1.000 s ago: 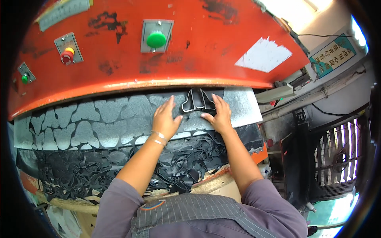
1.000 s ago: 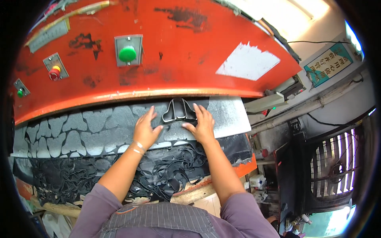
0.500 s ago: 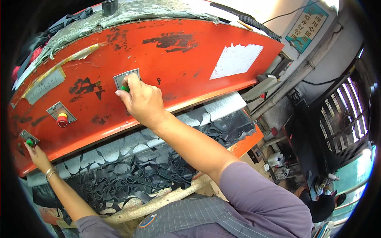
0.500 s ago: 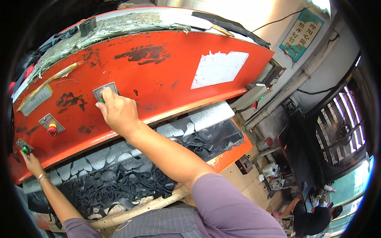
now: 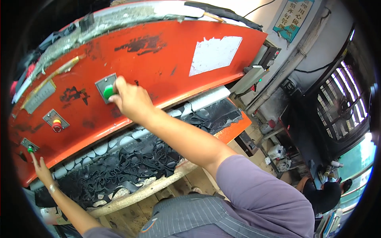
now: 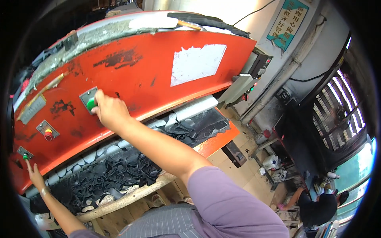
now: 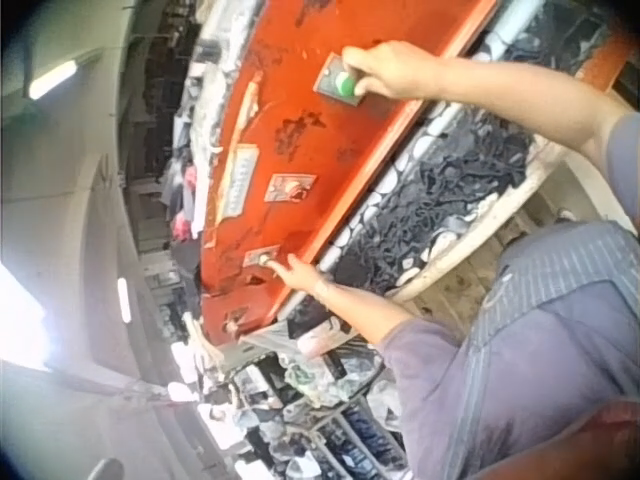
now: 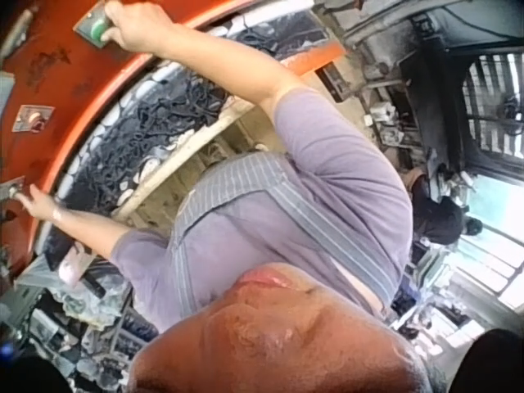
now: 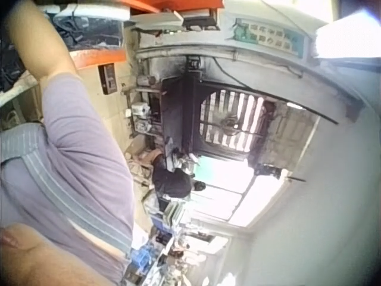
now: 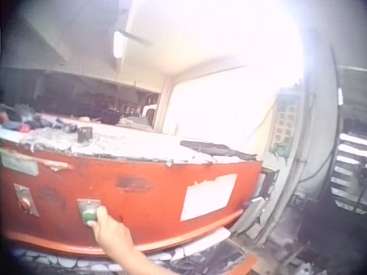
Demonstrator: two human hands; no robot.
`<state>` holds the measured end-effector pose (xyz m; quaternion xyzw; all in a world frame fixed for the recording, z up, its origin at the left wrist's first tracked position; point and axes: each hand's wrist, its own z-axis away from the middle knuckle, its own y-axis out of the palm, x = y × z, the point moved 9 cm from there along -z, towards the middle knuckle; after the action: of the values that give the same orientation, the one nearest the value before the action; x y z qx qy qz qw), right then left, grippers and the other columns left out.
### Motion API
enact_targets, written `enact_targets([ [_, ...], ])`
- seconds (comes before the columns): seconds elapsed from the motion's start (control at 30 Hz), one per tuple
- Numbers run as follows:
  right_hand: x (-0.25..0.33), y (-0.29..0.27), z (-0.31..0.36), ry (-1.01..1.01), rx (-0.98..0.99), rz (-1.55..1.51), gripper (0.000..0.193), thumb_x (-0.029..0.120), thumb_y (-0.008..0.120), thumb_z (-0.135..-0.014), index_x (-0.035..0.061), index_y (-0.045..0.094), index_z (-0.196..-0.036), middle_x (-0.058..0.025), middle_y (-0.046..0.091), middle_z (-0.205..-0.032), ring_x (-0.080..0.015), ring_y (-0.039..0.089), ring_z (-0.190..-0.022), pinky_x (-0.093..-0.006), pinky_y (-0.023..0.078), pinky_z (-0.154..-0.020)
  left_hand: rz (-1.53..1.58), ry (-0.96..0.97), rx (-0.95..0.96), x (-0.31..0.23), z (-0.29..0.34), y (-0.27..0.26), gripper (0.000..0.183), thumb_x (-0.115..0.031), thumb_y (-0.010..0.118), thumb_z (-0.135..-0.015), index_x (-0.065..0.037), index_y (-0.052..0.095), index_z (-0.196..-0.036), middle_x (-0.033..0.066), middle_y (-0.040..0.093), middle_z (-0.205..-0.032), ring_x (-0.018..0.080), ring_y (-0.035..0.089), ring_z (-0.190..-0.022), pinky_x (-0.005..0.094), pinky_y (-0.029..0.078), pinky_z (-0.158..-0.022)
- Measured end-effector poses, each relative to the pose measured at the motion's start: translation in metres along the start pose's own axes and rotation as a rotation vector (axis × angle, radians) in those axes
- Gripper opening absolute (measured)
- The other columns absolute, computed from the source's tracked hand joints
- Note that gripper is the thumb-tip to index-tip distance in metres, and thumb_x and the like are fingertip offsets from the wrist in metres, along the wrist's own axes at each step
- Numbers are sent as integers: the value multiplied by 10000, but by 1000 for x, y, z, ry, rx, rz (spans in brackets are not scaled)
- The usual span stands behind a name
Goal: Cutting out leather shoe components using a die-cutting machine.
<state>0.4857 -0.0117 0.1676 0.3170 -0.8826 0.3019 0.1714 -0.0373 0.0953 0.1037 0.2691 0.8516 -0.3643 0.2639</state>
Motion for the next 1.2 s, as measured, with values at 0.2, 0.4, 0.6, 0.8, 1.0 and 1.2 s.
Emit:
enact_targets([
  [0.2, -15, -4, 158, 161, 840, 86, 450, 408, 717, -771, 40, 545, -962, -183, 649, -851, -390, 640, -818, -495, 503, -702, 92, 137, 528, -149, 221, 98, 220, -174, 641, -842, -1, 679, -973, 139, 685, -966, 266, 640, -922, 374, 483, -865],
  [0.4, -25, -24, 274, 59, 965, 279, 469, 305, 785, -677, 20, 565, -977, -118, 594, -1018, -320, 566, -1016, -404, 484, -833, 6, 280, 756, -220, 341, 133, 132, -158, 649, -800, -33, 689, -797, 146, 654, -853, 326, 602, -823, 394, 478, -771],
  [0.6, -27, -26, 261, 15, 607, 389, 132, 120, 574, -750, 53, 605, -860, -106, 609, -876, -260, 594, -877, -381, 506, -715, -55, 336, 618, -219, 341, 135, 146, -161, 630, -801, -33, 669, -742, 148, 621, -783, 344, 560, -778, 428, 454, -726],
  [0.8, -26, -21, 246, 54, 1015, 249, 332, 258, 721, -696, 17, 648, -913, -163, 663, -934, -310, 640, -920, -395, 522, -770, -67, 300, 678, -224, 331, 131, 126, -138, 651, -752, -31, 672, -689, 138, 624, -726, 332, 558, -714, 410, 449, -685],
  [1.0, -124, -6, 115, 321, 881, 162, 504, 211, 711, -741, 110, 558, -1211, -215, 560, -1250, -364, 513, -1199, -469, 480, -890, 11, 12, 895, -206, 304, 157, 170, -120, 691, -775, 5, 651, -665, 123, 614, -641, 277, 564, -582, 360, 426, -565],
  [1.2, -221, 29, 44, 199, 637, 576, 737, 116, 683, -717, 274, 444, -1396, -140, 405, -1397, -386, 391, -1272, -532, 421, -976, 125, 144, 813, -270, 250, 214, 172, -82, 645, -823, 36, 634, -698, 131, 608, -631, 224, 571, -568, 318, 426, -557],
])
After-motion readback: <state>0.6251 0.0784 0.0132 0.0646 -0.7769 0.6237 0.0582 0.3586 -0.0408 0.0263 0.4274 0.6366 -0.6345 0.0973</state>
